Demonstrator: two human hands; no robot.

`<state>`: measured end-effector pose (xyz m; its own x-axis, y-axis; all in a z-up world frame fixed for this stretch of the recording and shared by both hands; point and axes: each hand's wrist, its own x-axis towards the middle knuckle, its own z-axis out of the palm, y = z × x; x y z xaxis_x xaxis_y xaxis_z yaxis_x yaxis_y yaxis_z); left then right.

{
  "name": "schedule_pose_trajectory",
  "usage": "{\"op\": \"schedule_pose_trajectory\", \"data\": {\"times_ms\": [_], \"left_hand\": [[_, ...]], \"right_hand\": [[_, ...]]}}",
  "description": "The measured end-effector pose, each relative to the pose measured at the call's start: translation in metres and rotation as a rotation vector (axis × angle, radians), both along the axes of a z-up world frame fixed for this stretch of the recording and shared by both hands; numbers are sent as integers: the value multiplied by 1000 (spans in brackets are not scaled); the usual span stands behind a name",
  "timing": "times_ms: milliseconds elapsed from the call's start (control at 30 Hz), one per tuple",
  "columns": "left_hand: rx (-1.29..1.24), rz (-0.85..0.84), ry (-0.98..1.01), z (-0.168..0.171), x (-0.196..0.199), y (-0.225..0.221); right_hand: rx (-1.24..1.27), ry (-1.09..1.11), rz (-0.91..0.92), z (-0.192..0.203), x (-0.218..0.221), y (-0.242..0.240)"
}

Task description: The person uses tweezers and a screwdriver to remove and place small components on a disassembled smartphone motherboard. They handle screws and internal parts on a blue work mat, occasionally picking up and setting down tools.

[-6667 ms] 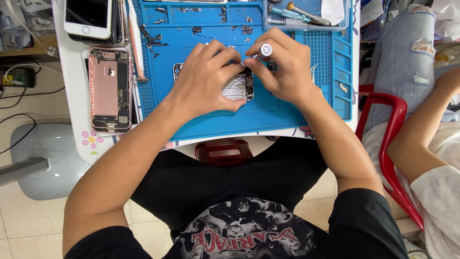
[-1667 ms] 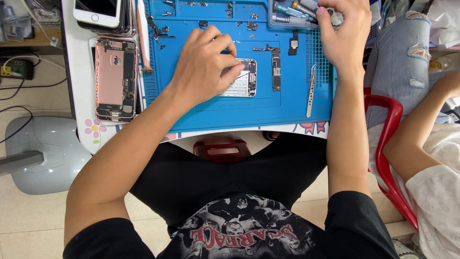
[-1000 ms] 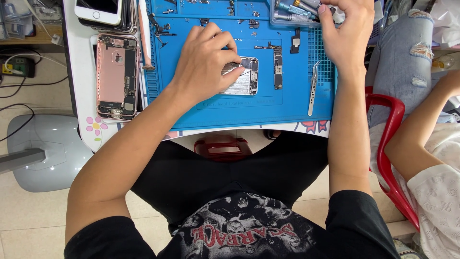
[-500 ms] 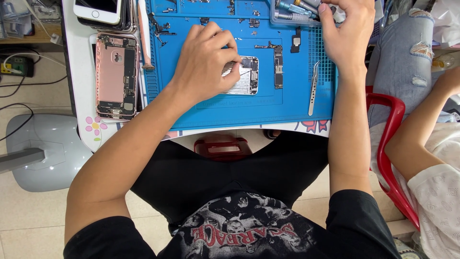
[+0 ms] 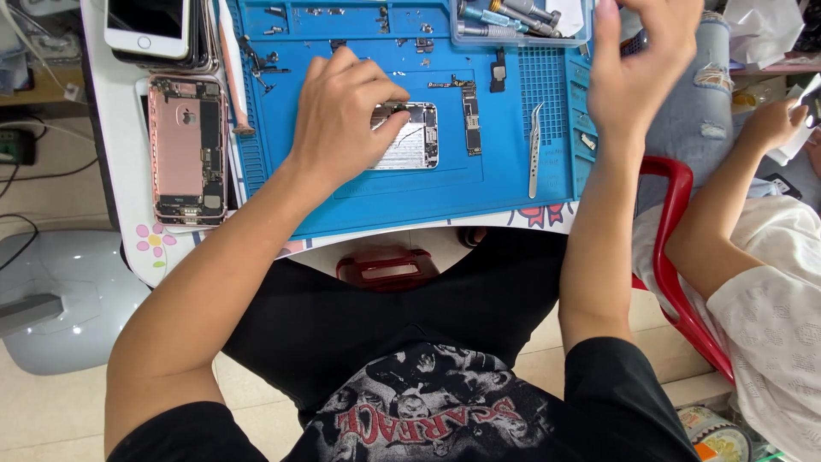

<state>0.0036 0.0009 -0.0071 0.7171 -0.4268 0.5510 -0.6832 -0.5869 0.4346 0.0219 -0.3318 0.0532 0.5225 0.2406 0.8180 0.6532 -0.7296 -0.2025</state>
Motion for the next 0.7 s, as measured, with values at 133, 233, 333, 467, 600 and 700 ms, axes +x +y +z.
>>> {"op": "schedule_pose_trajectory", "data": {"times_ms": [133,233,333,467,600,700], "left_hand": [[19,37,-17,-4,-3,-3],[55,93,-49,-4,-4,-3],[117,127,-96,-3,-4,-3],[167,127,-126,-4,-6,-6],[226,114,-139,-4,-6,-7],[251,107,-141,-3,-5,-7]], "right_hand": [[96,11,-123,4,-65,18],[175,89,-196,-16,-112,30],[288,176,-270,-44,-153,43],[426,248,-257,-73,-192,60],[413,306,-211,-70,-210,79],[408,324,-110,-73,-215,84]]}}
